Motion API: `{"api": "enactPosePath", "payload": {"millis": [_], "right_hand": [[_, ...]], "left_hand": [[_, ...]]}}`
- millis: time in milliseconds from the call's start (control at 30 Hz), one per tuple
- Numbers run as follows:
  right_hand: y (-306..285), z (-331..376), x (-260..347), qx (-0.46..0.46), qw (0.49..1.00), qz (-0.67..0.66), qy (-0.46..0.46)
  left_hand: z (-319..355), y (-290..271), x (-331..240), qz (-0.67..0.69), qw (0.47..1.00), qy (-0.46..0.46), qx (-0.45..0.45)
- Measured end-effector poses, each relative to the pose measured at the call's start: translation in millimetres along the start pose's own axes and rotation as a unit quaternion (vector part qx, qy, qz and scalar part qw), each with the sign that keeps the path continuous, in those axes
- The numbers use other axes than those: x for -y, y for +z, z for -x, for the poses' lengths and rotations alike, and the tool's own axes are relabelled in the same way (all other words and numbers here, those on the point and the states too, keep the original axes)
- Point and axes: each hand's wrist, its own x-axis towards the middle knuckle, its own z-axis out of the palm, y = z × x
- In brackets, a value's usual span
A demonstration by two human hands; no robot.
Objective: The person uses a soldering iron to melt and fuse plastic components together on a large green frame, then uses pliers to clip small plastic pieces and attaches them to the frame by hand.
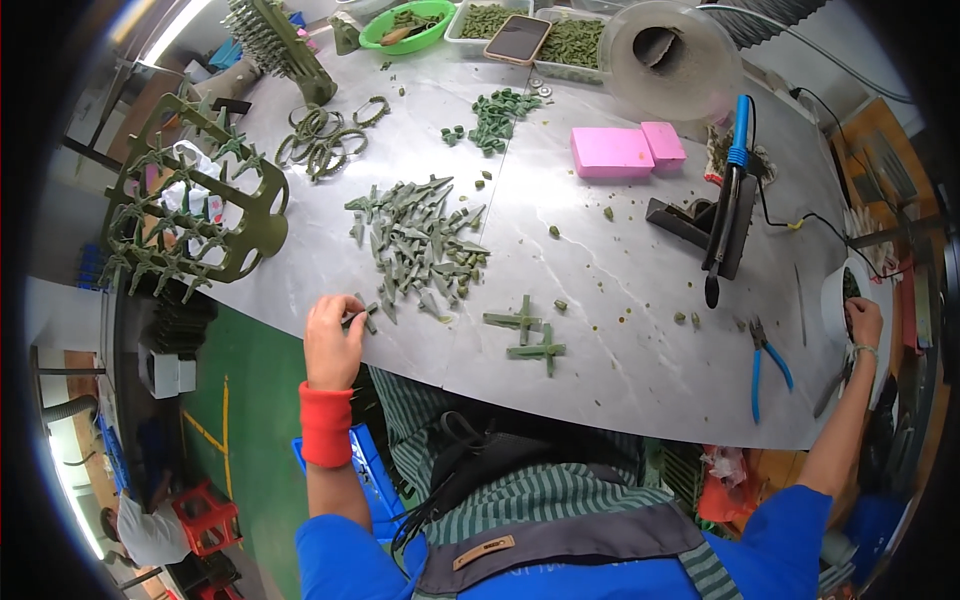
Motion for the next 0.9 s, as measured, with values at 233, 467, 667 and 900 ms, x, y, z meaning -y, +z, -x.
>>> {"api": "enactPosePath", "payload": {"millis": [233, 467, 667, 900], "right_hand": [[-23.9, 44.9, 38.5, -0.107, 0.957, -0.267, -0.041], [-28.8, 167.6, 169.1, 0.033, 0.888, -0.437, -0.140], [10.9, 219.7, 232.3, 0.103, 0.898, -0.365, -0.224], [22.4, 236.3, 249.8, 0.106, 0.900, -0.321, -0.276]], "left_hand": [[5.0, -2.0, 12.7, 0.114, 0.990, -0.077, 0.036], [-12.4, -1.2, -25.5, 0.167, 0.979, -0.098, 0.056], [-21.7, 18.1, -146.0, 0.528, 0.833, -0.024, 0.163], [-11.7, 58.3, -235.5, 0.602, 0.732, 0.008, 0.320]]}}
